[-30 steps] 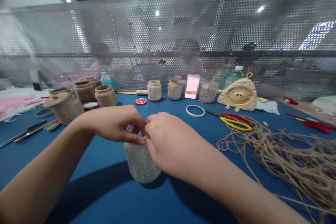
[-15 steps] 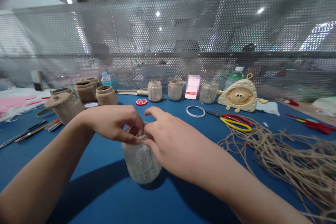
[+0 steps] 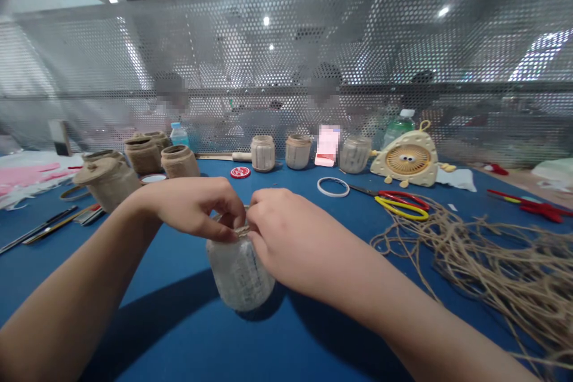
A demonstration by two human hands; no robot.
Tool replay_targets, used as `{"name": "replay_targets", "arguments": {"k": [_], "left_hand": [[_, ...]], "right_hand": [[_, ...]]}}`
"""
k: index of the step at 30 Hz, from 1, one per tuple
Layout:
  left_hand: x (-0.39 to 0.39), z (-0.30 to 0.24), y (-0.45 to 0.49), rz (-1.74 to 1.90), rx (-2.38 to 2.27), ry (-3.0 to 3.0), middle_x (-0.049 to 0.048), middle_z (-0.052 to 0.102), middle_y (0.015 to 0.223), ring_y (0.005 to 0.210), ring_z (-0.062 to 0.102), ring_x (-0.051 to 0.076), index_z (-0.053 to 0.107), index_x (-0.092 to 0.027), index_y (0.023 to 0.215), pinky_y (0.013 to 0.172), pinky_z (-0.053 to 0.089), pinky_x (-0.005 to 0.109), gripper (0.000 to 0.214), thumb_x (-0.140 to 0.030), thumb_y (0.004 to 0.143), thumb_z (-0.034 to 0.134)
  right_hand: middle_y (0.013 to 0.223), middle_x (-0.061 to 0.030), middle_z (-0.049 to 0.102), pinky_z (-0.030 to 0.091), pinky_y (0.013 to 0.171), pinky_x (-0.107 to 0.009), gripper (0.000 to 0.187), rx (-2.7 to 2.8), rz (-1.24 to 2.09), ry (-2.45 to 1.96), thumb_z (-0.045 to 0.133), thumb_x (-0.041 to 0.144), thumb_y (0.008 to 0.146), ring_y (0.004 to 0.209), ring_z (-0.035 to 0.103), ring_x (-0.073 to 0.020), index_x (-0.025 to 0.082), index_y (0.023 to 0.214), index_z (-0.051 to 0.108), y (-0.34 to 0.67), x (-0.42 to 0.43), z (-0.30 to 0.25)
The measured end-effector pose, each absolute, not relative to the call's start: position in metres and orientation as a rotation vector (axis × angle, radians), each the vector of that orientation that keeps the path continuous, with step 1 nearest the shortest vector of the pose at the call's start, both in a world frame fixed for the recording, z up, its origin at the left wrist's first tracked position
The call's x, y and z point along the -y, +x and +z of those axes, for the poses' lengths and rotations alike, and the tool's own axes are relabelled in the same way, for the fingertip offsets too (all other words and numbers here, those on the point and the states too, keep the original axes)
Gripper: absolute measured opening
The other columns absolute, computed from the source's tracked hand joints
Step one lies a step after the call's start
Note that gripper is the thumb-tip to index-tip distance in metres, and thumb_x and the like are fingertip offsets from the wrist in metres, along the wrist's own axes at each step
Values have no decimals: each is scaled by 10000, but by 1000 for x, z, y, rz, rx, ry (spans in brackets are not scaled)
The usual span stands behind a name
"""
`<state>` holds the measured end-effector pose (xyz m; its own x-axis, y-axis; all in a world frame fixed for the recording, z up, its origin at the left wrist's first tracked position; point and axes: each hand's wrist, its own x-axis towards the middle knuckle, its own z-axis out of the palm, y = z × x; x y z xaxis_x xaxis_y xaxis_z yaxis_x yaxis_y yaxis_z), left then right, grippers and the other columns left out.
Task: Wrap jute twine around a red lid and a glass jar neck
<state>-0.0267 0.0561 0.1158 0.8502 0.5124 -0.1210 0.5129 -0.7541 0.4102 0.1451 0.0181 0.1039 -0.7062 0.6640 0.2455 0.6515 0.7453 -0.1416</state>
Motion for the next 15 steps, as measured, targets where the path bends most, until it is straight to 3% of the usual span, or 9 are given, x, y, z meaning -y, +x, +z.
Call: {"name": "replay_targets", "arguments": {"k": [15], "left_hand": [[-55,116,-25,14,-713,2595,-37,491,517,471,417,55,583,-109,657,434,288,153,103,-145,694,494]], "right_hand": [[731,-21,599,389,652,-250,174,2640,19,-1056,481,105,746,703,542,-129,162,680,632,142,-19,103]]}}
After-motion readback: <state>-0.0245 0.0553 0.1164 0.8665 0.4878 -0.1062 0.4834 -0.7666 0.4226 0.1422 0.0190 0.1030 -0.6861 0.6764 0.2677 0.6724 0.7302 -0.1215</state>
